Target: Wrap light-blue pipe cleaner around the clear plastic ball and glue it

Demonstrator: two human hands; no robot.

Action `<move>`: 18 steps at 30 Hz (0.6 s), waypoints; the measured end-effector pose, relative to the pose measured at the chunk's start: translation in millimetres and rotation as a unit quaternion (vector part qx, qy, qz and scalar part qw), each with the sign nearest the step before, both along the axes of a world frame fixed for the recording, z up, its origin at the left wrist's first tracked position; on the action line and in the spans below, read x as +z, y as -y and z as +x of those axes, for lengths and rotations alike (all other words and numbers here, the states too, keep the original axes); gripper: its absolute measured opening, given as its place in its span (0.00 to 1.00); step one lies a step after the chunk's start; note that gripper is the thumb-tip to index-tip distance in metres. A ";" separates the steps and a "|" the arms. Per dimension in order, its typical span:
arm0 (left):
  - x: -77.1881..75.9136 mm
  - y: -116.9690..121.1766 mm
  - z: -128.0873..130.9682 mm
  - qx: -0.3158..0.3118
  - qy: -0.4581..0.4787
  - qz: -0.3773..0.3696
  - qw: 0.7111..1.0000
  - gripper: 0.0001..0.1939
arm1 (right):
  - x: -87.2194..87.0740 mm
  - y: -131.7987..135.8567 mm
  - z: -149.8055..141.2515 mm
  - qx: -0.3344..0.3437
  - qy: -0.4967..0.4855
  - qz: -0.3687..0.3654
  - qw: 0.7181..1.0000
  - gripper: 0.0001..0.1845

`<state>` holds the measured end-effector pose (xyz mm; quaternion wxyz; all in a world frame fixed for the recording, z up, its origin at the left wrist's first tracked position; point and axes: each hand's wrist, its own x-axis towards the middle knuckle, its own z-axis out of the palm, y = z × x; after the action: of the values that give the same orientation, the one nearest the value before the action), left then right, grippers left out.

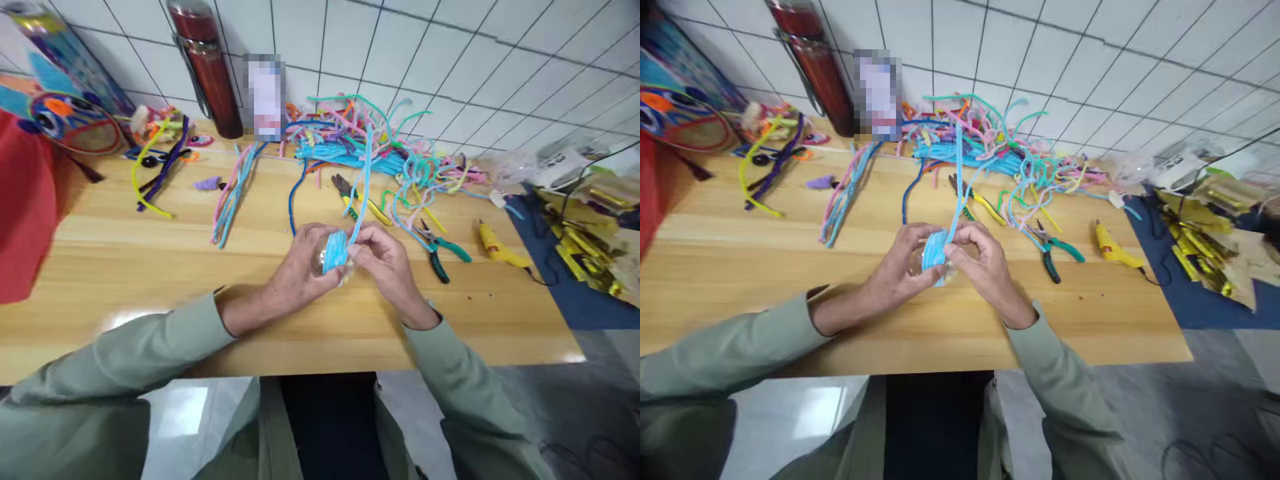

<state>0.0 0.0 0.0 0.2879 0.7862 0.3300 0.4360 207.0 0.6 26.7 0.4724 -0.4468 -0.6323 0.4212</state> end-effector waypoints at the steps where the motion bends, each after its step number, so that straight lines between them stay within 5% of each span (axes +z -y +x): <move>1: 0.0 0.5 -0.2 0.001 -0.001 -0.001 1.000 0.26 | -0.3 -0.2 -0.2 -0.001 0.001 0.007 1.000 0.09; 10: 0.5 1.2 0.4 0.019 -0.005 0.012 1.000 0.27 | 0.5 2.3 2.0 -0.024 0.026 0.004 0.999 0.01; 18: 1.3 -0.3 0.2 0.005 -0.010 0.006 1.000 0.24 | -0.8 -1.2 2.7 -0.017 0.014 0.002 1.000 0.10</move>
<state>0.2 0.3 1.3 0.2780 0.7904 0.3343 0.4315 209.7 1.8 25.9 0.4714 -0.4625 -0.6318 0.4058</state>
